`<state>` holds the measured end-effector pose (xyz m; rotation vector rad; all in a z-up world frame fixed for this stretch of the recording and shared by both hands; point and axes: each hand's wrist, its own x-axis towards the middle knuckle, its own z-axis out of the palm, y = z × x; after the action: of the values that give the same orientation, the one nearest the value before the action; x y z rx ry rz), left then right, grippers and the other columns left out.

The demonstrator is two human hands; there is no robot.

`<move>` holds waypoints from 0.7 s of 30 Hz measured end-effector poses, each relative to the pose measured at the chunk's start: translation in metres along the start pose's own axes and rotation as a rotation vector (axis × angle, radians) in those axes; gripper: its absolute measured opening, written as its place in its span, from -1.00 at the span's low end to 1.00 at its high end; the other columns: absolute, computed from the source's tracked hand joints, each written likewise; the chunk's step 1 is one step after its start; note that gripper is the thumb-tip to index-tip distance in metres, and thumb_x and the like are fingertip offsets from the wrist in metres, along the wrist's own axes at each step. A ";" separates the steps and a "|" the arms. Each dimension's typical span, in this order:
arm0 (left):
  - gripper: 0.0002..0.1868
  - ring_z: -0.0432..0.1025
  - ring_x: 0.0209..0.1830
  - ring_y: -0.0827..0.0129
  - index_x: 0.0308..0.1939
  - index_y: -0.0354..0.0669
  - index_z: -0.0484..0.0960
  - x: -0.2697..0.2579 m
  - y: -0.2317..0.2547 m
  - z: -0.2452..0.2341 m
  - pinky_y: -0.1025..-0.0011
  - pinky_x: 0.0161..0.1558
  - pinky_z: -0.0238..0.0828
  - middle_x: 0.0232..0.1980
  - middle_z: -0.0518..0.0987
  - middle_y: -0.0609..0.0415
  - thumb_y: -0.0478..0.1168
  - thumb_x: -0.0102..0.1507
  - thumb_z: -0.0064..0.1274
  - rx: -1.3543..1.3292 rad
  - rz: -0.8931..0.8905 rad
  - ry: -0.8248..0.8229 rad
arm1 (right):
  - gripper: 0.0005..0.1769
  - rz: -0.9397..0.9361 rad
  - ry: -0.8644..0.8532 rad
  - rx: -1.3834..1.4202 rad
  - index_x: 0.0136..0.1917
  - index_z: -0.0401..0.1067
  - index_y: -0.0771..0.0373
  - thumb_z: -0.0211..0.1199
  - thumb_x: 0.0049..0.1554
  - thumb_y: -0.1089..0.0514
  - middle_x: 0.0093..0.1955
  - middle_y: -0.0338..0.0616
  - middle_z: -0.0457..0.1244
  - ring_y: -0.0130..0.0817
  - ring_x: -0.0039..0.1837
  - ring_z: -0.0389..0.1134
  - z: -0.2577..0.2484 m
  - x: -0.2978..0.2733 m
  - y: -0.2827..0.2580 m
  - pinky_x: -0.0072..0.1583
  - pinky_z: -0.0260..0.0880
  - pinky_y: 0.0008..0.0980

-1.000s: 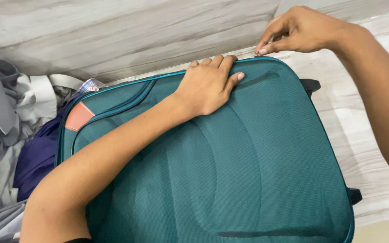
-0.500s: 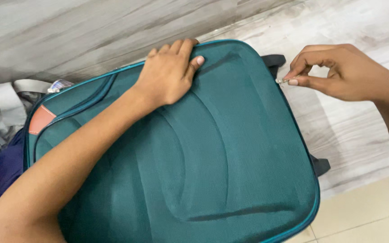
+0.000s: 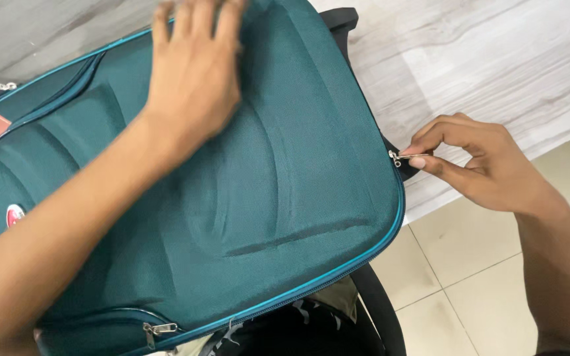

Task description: The person buttons several shirts by hand and places them into a suitcase before closing and zipping the suitcase lid.

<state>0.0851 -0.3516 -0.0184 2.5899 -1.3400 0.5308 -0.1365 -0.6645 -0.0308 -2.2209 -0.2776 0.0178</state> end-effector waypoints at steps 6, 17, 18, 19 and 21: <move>-0.33 0.02 0.58 -0.12 0.38 0.02 0.40 -0.094 0.172 -0.078 -0.32 0.46 -0.14 0.52 0.21 -0.08 0.11 0.21 -0.01 -0.365 0.372 -0.346 | -0.89 0.120 0.290 0.045 0.05 0.52 0.26 0.33 0.25 0.21 0.01 -0.20 0.40 -0.42 0.06 0.43 0.037 -0.020 -0.012 0.15 0.39 -0.46; -0.33 -0.10 0.67 0.12 0.48 0.20 0.46 -0.130 0.178 -0.045 -0.21 0.55 -0.09 0.69 -0.01 0.18 0.24 0.32 -0.14 0.184 0.547 -0.246 | -0.94 0.113 0.422 -0.005 0.00 0.51 0.26 0.33 0.34 0.24 -0.01 -0.18 0.43 -0.47 0.01 0.32 0.067 -0.076 -0.013 0.28 0.07 -0.47; -0.33 -0.10 0.68 0.12 0.50 0.18 0.46 -0.130 0.178 -0.045 -0.22 0.56 -0.08 0.68 -0.01 0.16 0.23 0.35 -0.13 0.170 0.527 -0.228 | -0.95 0.159 0.450 0.049 0.03 0.50 0.29 0.32 0.30 0.27 0.01 -0.15 0.41 -0.44 0.07 0.29 0.074 -0.083 -0.018 0.25 0.14 -0.47; -0.33 -0.10 0.68 0.12 0.50 0.18 0.46 -0.131 0.178 -0.045 -0.22 0.56 -0.08 0.68 -0.01 0.16 0.23 0.35 -0.13 0.167 0.532 -0.231 | -0.91 0.204 0.476 0.104 0.06 0.49 0.32 0.31 0.26 0.30 0.04 -0.12 0.39 -0.41 0.13 0.27 0.081 -0.089 -0.022 0.23 0.21 -0.46; -0.37 -0.08 0.68 0.12 0.49 0.17 0.44 -0.130 0.179 -0.045 -0.24 0.55 -0.10 0.69 0.00 0.15 0.21 0.37 -0.12 0.181 0.526 -0.217 | -0.90 0.215 0.489 0.220 0.08 0.46 0.35 0.26 0.28 0.33 0.06 -0.10 0.37 -0.46 0.11 0.32 0.088 -0.096 -0.026 0.20 0.28 -0.49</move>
<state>-0.1399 -0.3431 -0.0284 2.4706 -2.1617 0.4675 -0.2451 -0.6005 -0.0736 -1.9533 0.2219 -0.3562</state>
